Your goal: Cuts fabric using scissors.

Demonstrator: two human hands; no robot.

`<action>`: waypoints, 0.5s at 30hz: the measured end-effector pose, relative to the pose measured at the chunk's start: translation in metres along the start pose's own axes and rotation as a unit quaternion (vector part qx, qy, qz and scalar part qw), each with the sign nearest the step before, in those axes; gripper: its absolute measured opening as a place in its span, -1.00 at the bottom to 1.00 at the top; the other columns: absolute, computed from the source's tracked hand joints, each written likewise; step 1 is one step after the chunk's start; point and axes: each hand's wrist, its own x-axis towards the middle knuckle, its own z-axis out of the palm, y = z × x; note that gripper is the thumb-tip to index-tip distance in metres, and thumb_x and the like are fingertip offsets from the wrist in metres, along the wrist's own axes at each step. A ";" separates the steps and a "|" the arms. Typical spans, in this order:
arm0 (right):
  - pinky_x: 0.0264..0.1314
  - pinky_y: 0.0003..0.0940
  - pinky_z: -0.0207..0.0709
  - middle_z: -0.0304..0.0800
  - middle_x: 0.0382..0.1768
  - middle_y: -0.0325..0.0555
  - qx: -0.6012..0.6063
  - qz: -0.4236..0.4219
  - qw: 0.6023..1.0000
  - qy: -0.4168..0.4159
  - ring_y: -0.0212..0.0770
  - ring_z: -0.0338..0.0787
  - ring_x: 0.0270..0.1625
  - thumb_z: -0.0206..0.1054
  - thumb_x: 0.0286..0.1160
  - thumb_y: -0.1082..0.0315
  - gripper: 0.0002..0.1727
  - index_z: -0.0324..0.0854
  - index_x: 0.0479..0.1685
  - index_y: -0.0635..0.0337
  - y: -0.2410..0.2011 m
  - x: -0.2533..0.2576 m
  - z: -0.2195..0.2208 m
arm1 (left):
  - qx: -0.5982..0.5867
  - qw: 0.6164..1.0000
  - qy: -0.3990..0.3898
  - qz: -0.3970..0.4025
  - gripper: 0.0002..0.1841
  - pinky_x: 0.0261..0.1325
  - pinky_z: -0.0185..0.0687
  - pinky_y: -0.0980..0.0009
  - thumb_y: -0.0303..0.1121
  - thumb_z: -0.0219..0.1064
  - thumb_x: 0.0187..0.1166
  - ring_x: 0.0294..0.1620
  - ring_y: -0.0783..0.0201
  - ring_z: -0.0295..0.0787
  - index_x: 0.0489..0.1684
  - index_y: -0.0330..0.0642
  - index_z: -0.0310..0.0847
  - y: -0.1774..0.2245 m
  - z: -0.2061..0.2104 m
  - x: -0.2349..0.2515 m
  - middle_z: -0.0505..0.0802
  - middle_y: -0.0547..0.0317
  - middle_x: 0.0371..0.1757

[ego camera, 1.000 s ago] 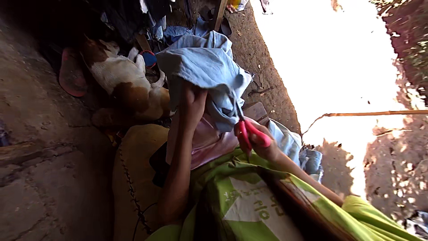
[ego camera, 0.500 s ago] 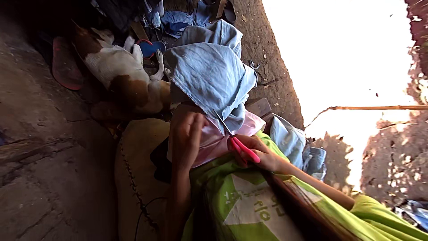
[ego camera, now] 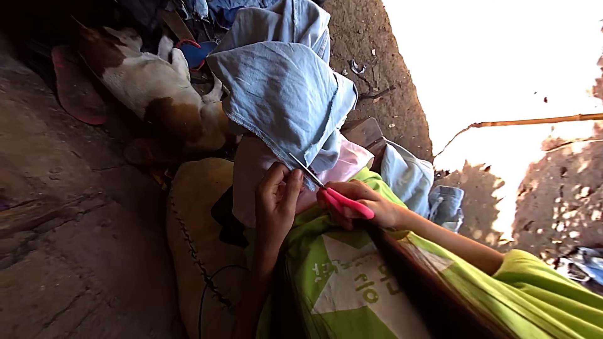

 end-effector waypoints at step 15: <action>-0.49 -0.76 0.42 0.59 -0.54 -0.58 0.075 -0.006 0.997 -0.002 -0.71 0.55 -0.53 0.14 0.69 -0.19 -0.50 0.59 -0.03 0.10 0.005 -0.001 0.008 | -0.033 0.999 0.003 0.016 -0.81 -0.27 0.58 0.78 -0.47 0.13 0.70 -0.42 0.79 0.60 -0.34 0.01 0.53 -0.007 0.006 -0.007 0.66 0.67 -0.47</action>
